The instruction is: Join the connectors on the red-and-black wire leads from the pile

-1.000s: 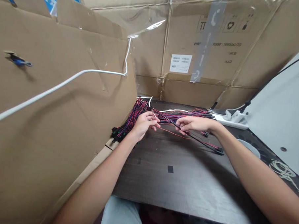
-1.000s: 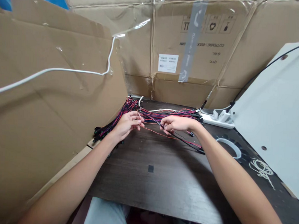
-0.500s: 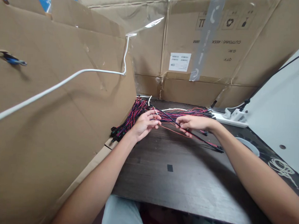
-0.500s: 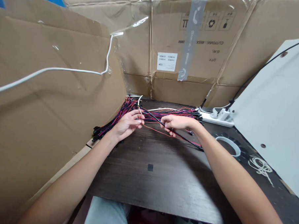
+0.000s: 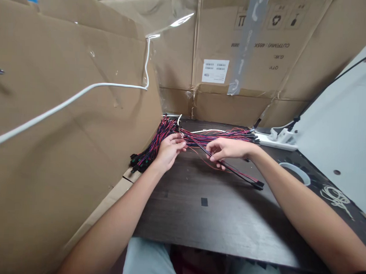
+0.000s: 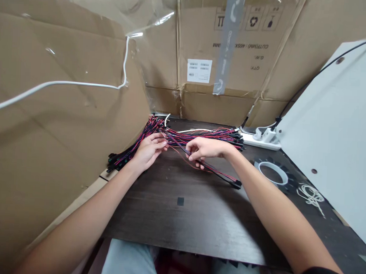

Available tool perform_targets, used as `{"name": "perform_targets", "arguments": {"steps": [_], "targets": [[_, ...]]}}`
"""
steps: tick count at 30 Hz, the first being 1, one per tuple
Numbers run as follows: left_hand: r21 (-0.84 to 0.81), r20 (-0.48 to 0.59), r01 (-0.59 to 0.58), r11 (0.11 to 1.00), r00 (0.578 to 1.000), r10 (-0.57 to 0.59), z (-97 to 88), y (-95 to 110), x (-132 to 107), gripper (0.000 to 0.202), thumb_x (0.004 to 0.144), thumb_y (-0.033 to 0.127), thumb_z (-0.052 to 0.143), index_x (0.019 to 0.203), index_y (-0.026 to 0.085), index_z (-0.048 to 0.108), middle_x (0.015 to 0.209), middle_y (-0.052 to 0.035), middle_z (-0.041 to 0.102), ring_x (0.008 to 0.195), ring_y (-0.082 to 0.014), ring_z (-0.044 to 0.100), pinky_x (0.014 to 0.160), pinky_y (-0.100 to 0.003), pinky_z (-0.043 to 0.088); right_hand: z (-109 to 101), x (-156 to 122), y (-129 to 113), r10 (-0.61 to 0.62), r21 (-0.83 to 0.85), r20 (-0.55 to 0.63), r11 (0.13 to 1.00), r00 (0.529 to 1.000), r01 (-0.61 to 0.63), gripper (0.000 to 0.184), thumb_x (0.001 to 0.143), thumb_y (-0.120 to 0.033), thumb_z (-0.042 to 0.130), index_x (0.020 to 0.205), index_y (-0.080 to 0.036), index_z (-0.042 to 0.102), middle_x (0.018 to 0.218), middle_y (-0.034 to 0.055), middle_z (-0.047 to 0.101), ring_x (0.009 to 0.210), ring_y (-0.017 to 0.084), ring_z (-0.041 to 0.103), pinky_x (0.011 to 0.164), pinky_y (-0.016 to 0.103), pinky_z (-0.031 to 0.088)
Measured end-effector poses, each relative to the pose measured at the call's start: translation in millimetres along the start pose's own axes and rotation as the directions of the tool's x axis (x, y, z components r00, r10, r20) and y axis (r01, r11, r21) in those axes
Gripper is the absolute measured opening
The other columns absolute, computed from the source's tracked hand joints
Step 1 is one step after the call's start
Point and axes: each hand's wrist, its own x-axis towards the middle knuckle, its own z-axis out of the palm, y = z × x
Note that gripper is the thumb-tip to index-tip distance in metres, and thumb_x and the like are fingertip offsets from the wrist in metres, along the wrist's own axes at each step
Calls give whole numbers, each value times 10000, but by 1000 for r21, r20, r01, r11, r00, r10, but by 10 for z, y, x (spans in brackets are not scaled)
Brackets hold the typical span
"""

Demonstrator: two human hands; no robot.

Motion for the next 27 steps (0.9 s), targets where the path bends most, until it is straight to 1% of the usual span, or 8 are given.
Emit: {"name": "perform_targets", "arguments": {"steps": [3, 8, 13, 16, 19, 22, 25, 27], "targets": [[25, -41, -11, 1000, 999, 12, 25, -15, -8, 228, 639, -38, 600, 807, 112, 567, 626, 3, 585, 512, -100, 574, 482, -179, 438, 50, 25, -75, 1, -113, 25, 994, 1000, 2, 157, 754, -268, 615, 770, -153, 508, 604, -4, 614, 506, 140, 598, 489, 226, 436], [-9, -55, 27, 1000, 998, -28, 18, 10, 13, 197, 640, -26, 509, 785, 91, 573, 648, -36, 605, 570, -127, 621, 580, -218, 506, 69, 93, -80, -10, -372, 25, 928, 1000, 19, 136, 778, -234, 567, 835, -117, 607, 728, 37, 640, 638, 145, 607, 587, 234, 473], [-183, -49, 95, 979, 993, -106, -63, 93, 49, 417, 441, -22, 411, 815, 80, 566, 745, -88, 632, 714, -196, 667, 703, -309, 564, 28, 84, -11, 53, -305, 26, 951, 998, -42, 210, 788, -177, 476, 907, -85, 622, 799, 81, 648, 700, 164, 626, 610, 251, 524], [-244, -55, 130, 961, 988, -147, -93, 141, 54, 376, 464, 26, 437, 812, 80, 570, 755, -114, 631, 730, -236, 665, 657, -336, 570, -30, 13, -44, 96, -315, -11, 944, 995, -95, 221, 789, -152, 457, 905, -84, 632, 830, 100, 656, 705, 168, 631, 580, 242, 520], [-56, -111, 78, 995, 990, -84, -81, 141, 52, 342, 479, -19, 464, 791, 89, 558, 722, -84, 616, 685, -205, 659, 619, -290, 554, -119, -99, -117, 127, -401, -126, 901, 984, -167, 204, 781, -140, 493, 920, -112, 639, 820, 81, 657, 641, 147, 614, 532, 219, 484], [162, -129, 0, 987, 991, 21, -63, 99, 63, 370, 441, -76, 449, 752, 91, 560, 655, -42, 593, 631, -173, 646, 593, -245, 524, -190, -248, -126, 163, -475, -240, 840, 957, -262, 164, 784, -151, 520, 910, -134, 624, 717, 47, 636, 564, 136, 589, 505, 221, 447], [283, -119, -24, 959, 991, 60, -79, 54, 90, 285, 477, -52, 478, 688, 102, 590, 598, -28, 583, 588, -156, 610, 590, -246, 503, -174, -463, -1, 264, -537, -235, 767, 936, -351, 59, 778, -176, 545, 800, -146, 591, 658, 31, 607, 525, 138, 561, 500, 240, 412], [377, -123, -45, 925, 988, 98, -104, 36, 99, 219, 499, -35, 520, 622, 120, 615, 585, -23, 576, 597, -144, 571, 637, -254, 491, -103, -651, 137, 362, -543, -210, 729, 908, -416, 49, 755, -181, 576, 796, -156, 570, 724, 32, 628, 501, 126, 534, 499, 246, 388]]}}
